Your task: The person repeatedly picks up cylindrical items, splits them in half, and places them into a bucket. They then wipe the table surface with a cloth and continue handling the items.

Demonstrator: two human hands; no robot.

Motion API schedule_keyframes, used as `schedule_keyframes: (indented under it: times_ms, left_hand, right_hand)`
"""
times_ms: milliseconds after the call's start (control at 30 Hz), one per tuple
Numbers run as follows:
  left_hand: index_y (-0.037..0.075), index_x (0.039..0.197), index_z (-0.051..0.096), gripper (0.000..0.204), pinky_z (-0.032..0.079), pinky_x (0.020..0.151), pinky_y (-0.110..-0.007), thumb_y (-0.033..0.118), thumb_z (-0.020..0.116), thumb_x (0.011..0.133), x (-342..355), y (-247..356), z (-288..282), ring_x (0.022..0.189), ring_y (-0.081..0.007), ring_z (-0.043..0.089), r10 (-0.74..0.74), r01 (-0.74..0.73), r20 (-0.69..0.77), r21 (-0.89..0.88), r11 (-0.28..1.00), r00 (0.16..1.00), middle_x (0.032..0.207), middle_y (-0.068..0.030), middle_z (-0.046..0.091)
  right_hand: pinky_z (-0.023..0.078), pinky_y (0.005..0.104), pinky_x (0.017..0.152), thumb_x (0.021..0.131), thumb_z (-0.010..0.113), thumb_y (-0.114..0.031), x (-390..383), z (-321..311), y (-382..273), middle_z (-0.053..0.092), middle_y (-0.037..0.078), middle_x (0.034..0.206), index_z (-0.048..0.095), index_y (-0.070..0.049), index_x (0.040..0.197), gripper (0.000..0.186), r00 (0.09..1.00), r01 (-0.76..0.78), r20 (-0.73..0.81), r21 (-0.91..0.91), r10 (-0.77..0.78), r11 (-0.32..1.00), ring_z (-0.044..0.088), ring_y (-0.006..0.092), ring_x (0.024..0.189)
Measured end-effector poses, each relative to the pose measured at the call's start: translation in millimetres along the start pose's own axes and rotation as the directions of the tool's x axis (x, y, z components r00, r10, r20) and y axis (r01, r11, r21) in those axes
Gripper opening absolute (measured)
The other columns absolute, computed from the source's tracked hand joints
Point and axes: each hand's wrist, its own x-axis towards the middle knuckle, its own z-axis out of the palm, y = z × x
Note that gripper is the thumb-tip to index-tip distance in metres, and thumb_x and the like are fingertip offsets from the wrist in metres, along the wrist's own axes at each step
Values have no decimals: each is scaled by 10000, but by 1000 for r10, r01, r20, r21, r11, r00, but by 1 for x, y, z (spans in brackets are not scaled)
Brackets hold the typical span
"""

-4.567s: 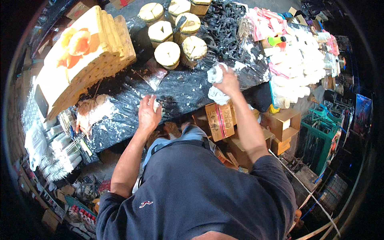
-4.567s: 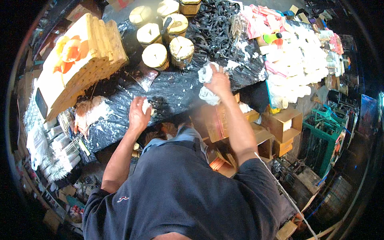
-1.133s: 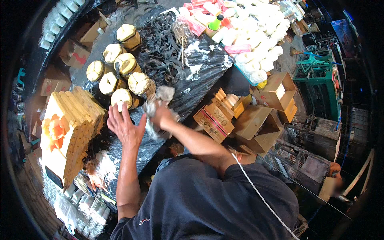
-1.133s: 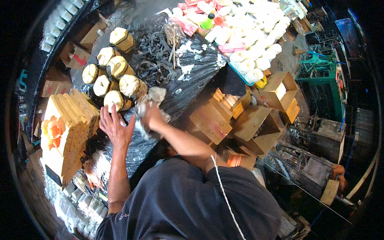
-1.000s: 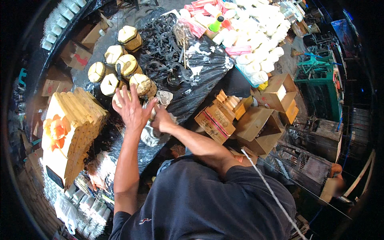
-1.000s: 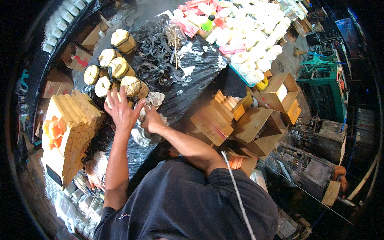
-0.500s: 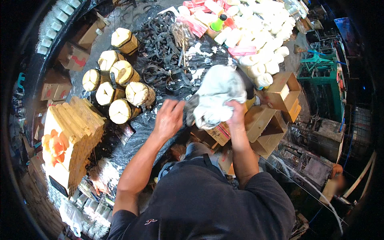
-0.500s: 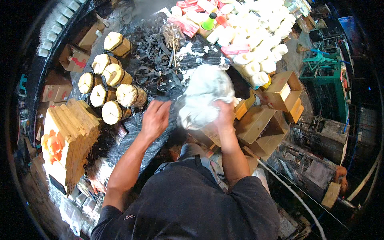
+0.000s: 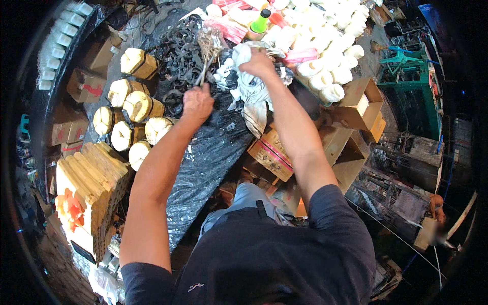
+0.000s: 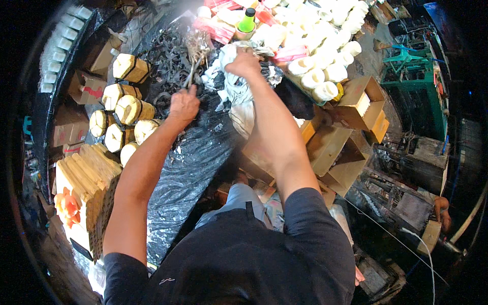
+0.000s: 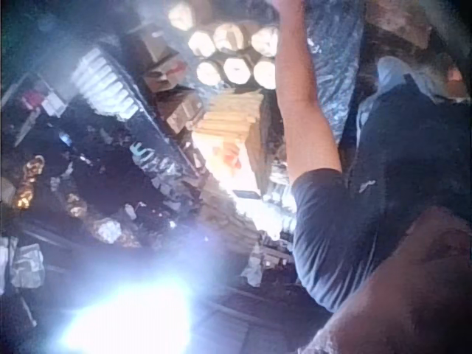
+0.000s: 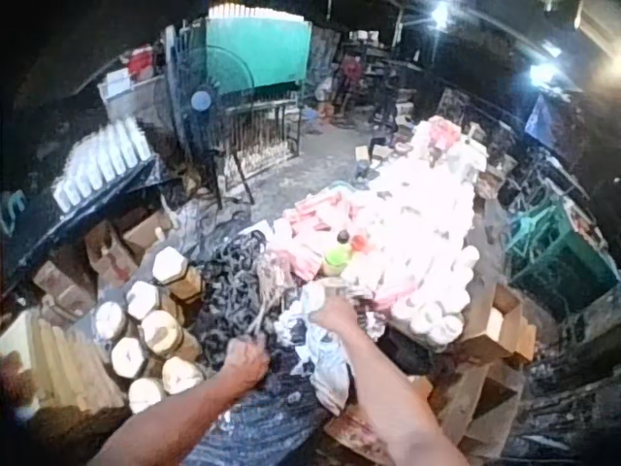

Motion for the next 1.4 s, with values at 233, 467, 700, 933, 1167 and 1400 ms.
schedule_keyframes:
  times_ms: [233,467,700,933,1167,1400]
  left_hand:
    - [69,940,813,214,609,703,-451,214,657,945,5,-47,-42,896,-287,765,-23,3,169,121,993,985,946,-94,744]
    - [50,997,818,221,642,773,-480,138,627,931,23,-68,-62,900,-345,795,106,-85,327,-78,993,939,993,-163,788]
    - [60,916,763,142,624,770,-488,84,634,860,-17,-46,-90,864,-387,757,104,-74,74,-334,940,992,954,-182,747]
    - [70,1195,689,295,544,927,-490,257,667,967,-65,74,-62,1099,-346,660,-39,-44,-184,-429,902,982,1103,-141,712]
    - [-19,1294,578,422,567,923,-507,287,646,1012,-3,73,-40,1119,-393,686,-301,326,144,-597,734,943,1238,-239,637]
    - [-39,1334,441,498,576,919,-544,290,650,1025,43,70,-48,1110,-463,706,-480,571,352,-686,451,803,1256,-288,632]
  right_hand:
    - [559,473,1054,785,739,-347,-9,-13,-21,573,327,1443,550,7,1475,798,938,-1,348,-7,4,1000,626,445,1305]
    - [634,534,771,670,897,-247,-231,62,-120,476,386,1402,508,-6,1482,932,899,162,390,133,-202,978,722,513,948]
    - [566,496,977,788,852,-258,-187,17,-81,750,239,1111,725,-31,1241,522,632,291,598,406,-492,866,727,398,1077]
    - [469,505,1129,871,780,-253,-3,24,31,610,116,1470,659,-61,1370,547,710,692,2,-186,-704,698,520,360,1408]
    - [455,529,1041,717,922,-445,44,3,0,629,85,1316,636,-154,1379,777,670,740,341,-239,-660,628,540,337,1310]
    - [462,559,987,630,970,-416,61,6,-24,657,118,1275,649,-133,1257,758,682,711,465,-241,-565,660,579,377,1258]
